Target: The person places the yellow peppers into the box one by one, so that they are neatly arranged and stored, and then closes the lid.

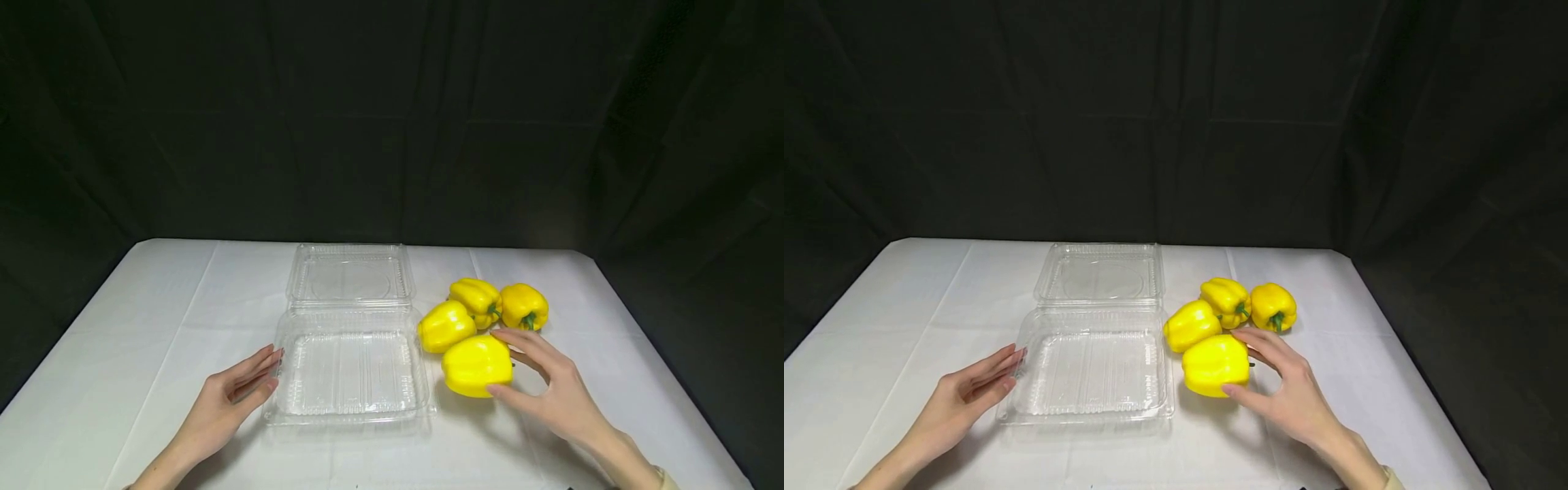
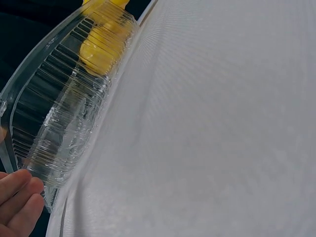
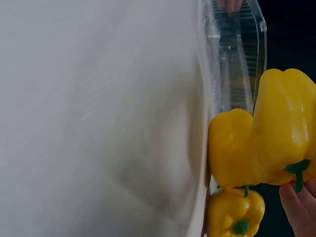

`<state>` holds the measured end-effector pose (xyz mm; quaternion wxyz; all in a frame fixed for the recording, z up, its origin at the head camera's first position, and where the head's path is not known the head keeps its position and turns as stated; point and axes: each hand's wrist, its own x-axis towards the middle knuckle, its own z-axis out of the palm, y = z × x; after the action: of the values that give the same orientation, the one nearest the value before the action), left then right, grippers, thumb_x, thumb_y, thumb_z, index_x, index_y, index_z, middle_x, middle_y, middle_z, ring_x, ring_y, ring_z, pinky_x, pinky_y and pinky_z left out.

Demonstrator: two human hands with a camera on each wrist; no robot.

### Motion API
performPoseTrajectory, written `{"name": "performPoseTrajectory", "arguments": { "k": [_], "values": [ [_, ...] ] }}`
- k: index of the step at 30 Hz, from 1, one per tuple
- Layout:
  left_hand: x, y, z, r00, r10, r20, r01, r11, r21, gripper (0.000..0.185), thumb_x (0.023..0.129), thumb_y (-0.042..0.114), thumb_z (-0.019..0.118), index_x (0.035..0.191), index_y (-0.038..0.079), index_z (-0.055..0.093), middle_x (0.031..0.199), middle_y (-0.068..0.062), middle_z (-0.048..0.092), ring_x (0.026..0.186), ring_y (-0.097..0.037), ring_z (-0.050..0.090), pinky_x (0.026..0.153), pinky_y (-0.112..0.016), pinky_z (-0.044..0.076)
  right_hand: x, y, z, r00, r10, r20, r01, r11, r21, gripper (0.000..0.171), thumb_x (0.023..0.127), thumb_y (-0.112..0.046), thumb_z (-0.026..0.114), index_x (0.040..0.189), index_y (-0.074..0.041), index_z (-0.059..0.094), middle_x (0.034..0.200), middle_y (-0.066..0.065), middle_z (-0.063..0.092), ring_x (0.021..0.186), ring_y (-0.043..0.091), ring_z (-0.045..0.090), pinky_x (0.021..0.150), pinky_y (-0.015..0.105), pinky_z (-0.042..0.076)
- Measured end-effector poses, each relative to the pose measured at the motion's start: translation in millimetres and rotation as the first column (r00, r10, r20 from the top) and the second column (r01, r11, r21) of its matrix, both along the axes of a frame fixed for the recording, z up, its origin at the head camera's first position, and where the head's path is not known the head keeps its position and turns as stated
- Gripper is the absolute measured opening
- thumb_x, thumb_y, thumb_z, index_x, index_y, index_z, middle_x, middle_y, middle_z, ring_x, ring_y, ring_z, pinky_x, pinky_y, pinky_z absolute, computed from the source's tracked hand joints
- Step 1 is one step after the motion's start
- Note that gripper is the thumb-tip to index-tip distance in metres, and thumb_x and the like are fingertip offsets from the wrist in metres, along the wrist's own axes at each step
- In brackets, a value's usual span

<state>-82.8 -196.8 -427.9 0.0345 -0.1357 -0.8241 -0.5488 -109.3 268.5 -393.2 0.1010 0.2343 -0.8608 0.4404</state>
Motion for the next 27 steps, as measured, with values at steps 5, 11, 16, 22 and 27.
{"name": "performPoseTrajectory", "arguments": {
  "k": [5,11,16,22,27],
  "values": [
    [-1.1,0.2,1.1,1.000,0.000,0.012,0.000,1.000,-0.002,0.056,0.099,0.018,0.065,0.146,-0.006,0.045,0.140,-0.008,0.060,0.123,0.004,0.055,0.096,-0.013,0.048,-0.5,-7.4,5.0,1.000,0.002,0.012,-0.002,1.000,-0.017,0.071,0.074,-0.009,0.090,0.137,-0.016,0.059,0.135,-0.002,0.058,0.123,0.005,0.053,0.099,0.016,0.049],
    [-0.8,0.3,1.2,1.000,-0.001,0.019,0.000,1.000,0.011,0.057,0.099,0.017,0.065,0.146,-0.006,0.044,0.140,-0.008,0.060,0.123,0.005,0.055,0.095,-0.013,0.048,-2.9,-17.4,8.4,1.000,0.015,0.000,-0.015,0.999,-0.039,0.070,0.074,-0.009,0.090,0.136,-0.015,0.060,0.135,-0.002,0.057,0.123,0.006,0.054,0.100,0.018,0.049],
    [-0.2,-0.1,0.3,1.000,-0.006,0.012,0.006,1.000,0.023,0.057,0.098,0.015,0.066,0.146,-0.007,0.044,0.140,-0.010,0.060,0.123,0.005,0.055,0.096,-0.013,0.049,-4.6,-27.6,11.3,1.000,0.016,-0.004,-0.017,0.997,-0.072,0.068,0.073,-0.008,0.090,0.134,-0.015,0.061,0.134,0.001,0.058,0.122,0.005,0.054,0.099,0.018,0.050],
    [0.5,-0.2,0.3,1.000,-0.006,0.012,0.006,1.000,0.027,0.057,0.098,0.015,0.066,0.146,-0.007,0.044,0.140,-0.010,0.060,0.123,0.006,0.054,0.095,-0.013,0.049,-7.9,-39.3,14.0,1.000,0.023,-0.002,-0.023,0.996,-0.089,0.067,0.075,-0.010,0.089,0.135,-0.017,0.061,0.135,0.000,0.059,0.123,0.006,0.054,0.099,0.019,0.049],
    [0.9,-0.2,-0.1,1.000,-0.011,0.009,0.011,0.999,0.036,0.056,0.098,0.013,0.066,0.145,-0.008,0.044,0.140,-0.012,0.060,0.123,0.006,0.054,0.095,-0.013,0.049,-11.4,-48.0,14.0,0.999,0.041,0.000,-0.041,0.994,-0.101,0.068,0.075,-0.012,0.090,0.136,-0.016,0.060,0.137,-0.001,0.059,0.124,0.006,0.055,0.100,0.020,0.050]
  ]
}}
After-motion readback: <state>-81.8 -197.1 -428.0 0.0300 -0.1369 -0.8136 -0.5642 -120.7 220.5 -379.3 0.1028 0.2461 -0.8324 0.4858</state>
